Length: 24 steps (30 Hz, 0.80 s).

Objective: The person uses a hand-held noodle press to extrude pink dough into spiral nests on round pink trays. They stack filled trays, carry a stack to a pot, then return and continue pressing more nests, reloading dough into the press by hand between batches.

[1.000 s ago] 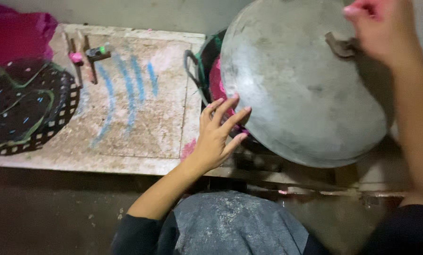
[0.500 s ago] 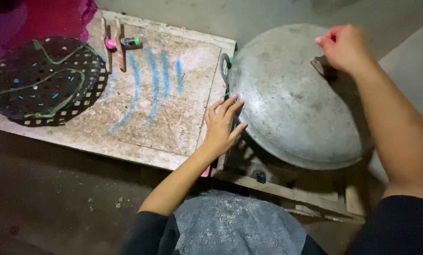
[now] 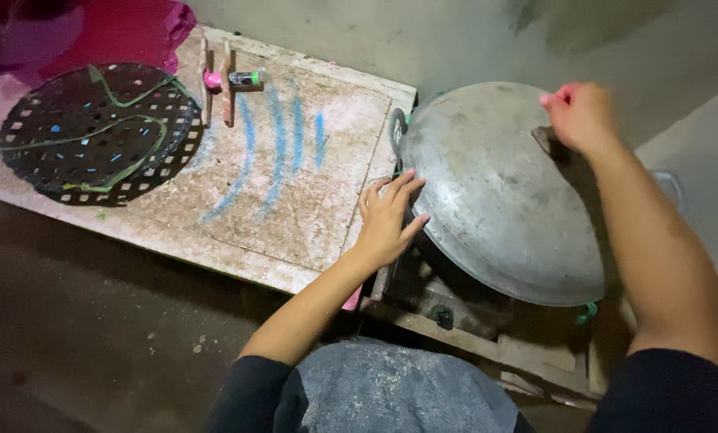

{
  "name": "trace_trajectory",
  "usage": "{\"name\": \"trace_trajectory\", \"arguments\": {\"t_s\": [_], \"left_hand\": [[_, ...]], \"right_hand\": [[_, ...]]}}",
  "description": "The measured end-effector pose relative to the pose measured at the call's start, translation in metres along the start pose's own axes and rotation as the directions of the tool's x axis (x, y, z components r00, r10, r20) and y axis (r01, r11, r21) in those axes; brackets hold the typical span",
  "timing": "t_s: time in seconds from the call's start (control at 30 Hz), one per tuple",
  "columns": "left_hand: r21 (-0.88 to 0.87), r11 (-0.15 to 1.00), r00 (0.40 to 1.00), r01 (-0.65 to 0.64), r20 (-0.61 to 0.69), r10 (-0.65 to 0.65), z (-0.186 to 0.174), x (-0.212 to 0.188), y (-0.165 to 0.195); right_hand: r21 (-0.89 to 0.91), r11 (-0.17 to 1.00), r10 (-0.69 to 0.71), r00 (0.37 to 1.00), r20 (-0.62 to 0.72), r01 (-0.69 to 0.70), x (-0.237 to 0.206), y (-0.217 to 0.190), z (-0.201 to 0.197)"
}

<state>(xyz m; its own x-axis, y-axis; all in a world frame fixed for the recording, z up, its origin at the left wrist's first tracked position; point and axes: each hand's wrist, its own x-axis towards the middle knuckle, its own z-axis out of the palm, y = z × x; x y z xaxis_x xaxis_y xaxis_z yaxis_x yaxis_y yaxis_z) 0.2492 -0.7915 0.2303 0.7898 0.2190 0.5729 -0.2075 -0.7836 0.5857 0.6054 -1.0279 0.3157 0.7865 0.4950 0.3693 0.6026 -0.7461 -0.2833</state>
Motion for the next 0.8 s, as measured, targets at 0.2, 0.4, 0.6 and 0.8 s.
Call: {"name": "trace_trajectory", "arguments": {"t_s": [0.2, 0.4, 0.6, 0.8], "left_hand": [[-0.134, 0.991, 0.991, -0.006, -0.132, -0.011, -0.011, -0.015, -0.013], [-0.325, 0.944, 0.979, 0.063, -0.166, -0.122, -0.080, -0.094, -0.060], [-0.968, 0.190, 0.957, 0.166, 0.112, -0.266, -0.205, -0.154, -0.098], [-0.889, 0.444, 0.994, 0.110, 0.091, -0.063, -0.327, -0.176, -0.133]], "right_hand": [[0.068, 0.997, -0.045, 0.999, -0.012, 0.046, -0.004, -0.027, -0.013], [0.222, 0.884, -0.329, 0.884, -0.333, 0.412, -0.099, -0.138, -0.048], [0.738, 0.651, -0.415, 0.898, 0.149, 0.178, -0.229, -0.335, 0.016], [0.937, 0.348, -0.572, 0.795, 0.205, 0.009, -0.243, -0.528, 0.131]]}}
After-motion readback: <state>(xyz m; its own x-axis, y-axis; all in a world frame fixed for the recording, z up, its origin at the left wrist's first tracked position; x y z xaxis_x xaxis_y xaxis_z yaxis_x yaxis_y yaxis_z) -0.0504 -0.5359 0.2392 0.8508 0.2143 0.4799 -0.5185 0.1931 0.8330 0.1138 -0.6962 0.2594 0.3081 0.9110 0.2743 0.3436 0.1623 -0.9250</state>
